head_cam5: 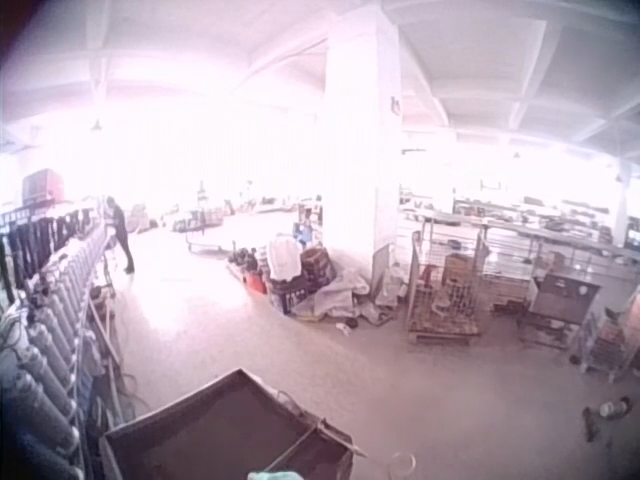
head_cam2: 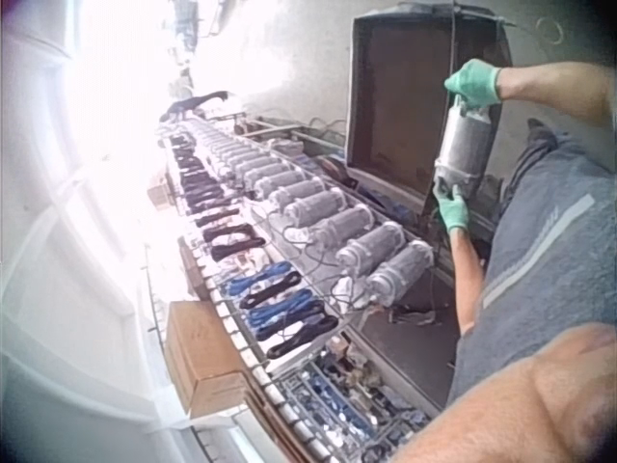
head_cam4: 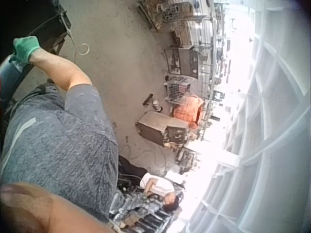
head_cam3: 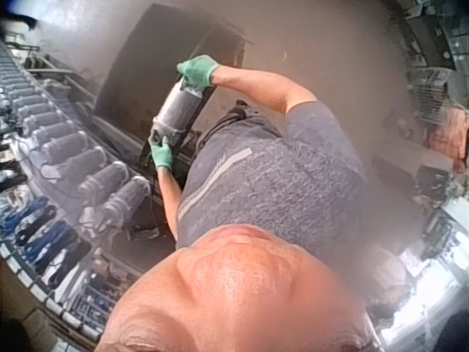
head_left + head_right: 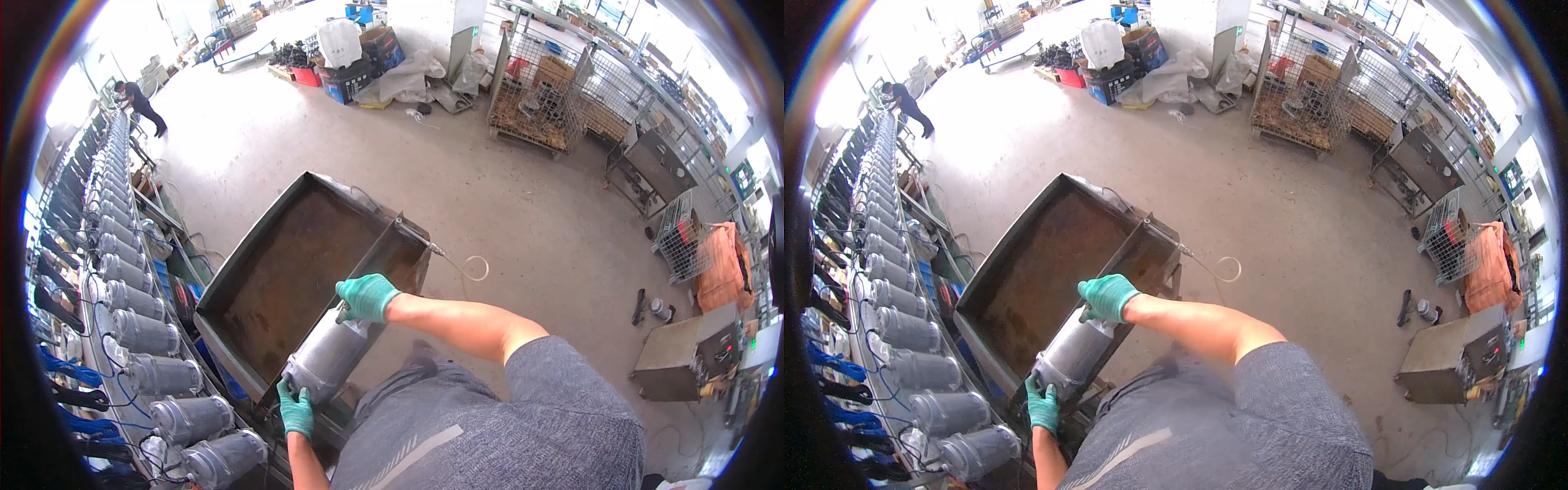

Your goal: The person submerses a metal pump housing into a tank of water using their hands, lifts it out, and then carries a coiled black cable to a row of pumps on a long table.

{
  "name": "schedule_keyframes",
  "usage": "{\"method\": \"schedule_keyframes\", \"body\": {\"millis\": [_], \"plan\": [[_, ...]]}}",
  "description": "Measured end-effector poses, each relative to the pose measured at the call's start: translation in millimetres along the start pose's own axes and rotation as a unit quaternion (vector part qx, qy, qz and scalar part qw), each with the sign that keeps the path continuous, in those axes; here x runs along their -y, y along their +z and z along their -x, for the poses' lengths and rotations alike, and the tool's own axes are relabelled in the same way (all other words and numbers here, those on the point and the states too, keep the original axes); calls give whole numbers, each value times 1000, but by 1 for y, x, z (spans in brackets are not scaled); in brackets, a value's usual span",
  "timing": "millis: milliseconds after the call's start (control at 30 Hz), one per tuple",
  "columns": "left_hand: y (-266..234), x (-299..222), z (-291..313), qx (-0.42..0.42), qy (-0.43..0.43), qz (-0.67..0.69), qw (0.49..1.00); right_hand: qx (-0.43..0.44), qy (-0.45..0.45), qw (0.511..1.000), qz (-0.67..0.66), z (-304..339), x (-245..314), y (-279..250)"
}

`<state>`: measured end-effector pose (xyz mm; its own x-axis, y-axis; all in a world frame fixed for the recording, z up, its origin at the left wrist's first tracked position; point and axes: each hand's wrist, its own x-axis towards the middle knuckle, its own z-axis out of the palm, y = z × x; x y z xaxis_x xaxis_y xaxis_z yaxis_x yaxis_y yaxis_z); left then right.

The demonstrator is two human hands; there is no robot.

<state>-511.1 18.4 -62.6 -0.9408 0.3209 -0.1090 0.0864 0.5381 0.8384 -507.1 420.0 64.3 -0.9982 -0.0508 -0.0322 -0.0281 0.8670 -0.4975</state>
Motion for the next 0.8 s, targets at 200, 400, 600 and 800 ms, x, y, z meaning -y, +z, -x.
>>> {"method": "schedule_keyframes", "body": {"millis": [200, 400, 600, 800], "plan": [[-2, -58, -2, 5, -50, -24, 998, 73, 1, 997, 19, -4, -11, -13], [-3, -59, 2, 9, -104, -47, 993, 19, 7, 999, 40, -4, -11, 14], [-4, -72, 5, 21, -123, -17, 992, 40, 97, 994, 25, 0, 2, 12], [-6, -79, 5, 24, -138, -35, 989, -94, 40, 990, -96, 29, -53, -13]]}}
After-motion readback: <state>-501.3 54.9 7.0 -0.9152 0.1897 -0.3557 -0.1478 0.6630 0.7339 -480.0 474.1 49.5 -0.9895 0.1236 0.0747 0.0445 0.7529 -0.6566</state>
